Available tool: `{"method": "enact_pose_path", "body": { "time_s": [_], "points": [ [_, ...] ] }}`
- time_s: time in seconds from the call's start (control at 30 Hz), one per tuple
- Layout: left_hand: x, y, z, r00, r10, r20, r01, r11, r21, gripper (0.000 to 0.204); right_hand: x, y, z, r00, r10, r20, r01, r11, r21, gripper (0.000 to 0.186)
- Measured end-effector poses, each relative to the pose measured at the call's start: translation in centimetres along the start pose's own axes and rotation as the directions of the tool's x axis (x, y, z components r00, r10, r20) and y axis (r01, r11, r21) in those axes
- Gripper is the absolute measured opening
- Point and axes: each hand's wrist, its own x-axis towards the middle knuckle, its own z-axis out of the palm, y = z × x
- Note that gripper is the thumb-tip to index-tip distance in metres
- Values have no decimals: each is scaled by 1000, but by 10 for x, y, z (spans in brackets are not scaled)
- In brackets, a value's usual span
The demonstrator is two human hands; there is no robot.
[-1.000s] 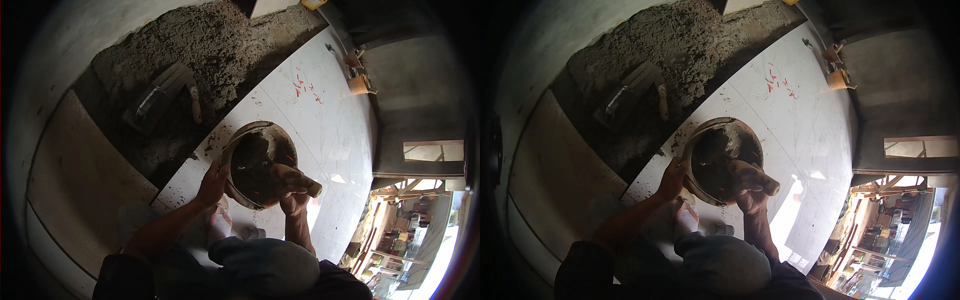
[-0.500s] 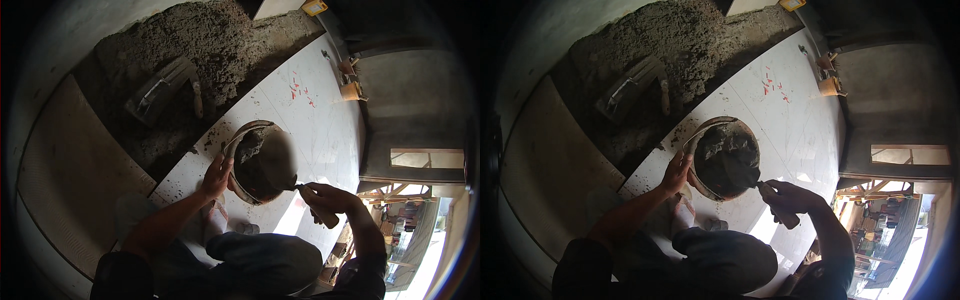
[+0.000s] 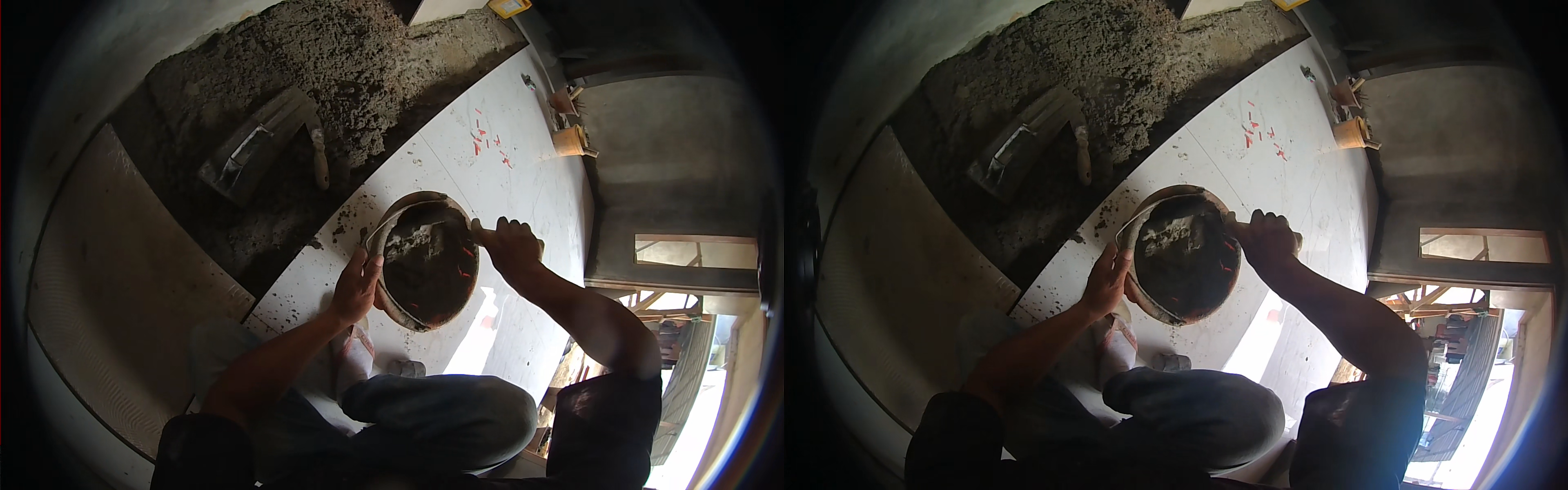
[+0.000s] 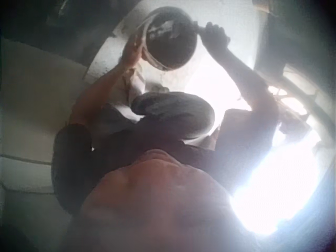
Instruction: The person smooths a bed of mortar using a trowel, positions a large floor tile, and taps it into place with a rubber mallet. They then scoop additional mortar from a bucket to continue the tiling process.
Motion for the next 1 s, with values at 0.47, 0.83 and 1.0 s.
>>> {"method": "enact_pose_path", "body": {
  "time_s": [0.47, 0.83, 1.0],
  "points": [
    [-12, -12, 30, 930, 221, -294, -197, 974, 110, 26, -36, -8, 20, 444, -400, 802, -535, 600, 595, 38],
    [-13, -12, 30, 960, 140, -243, -129, 990, 62, 27, -74, -38, 37, 373, -674, 637, -689, 258, 677, 40],
    [-14, -7, 31, 952, 155, -265, -139, 987, 78, 30, -69, -22, -28, 535, -549, 642, -174, 672, 720, 55]
  ]
}}
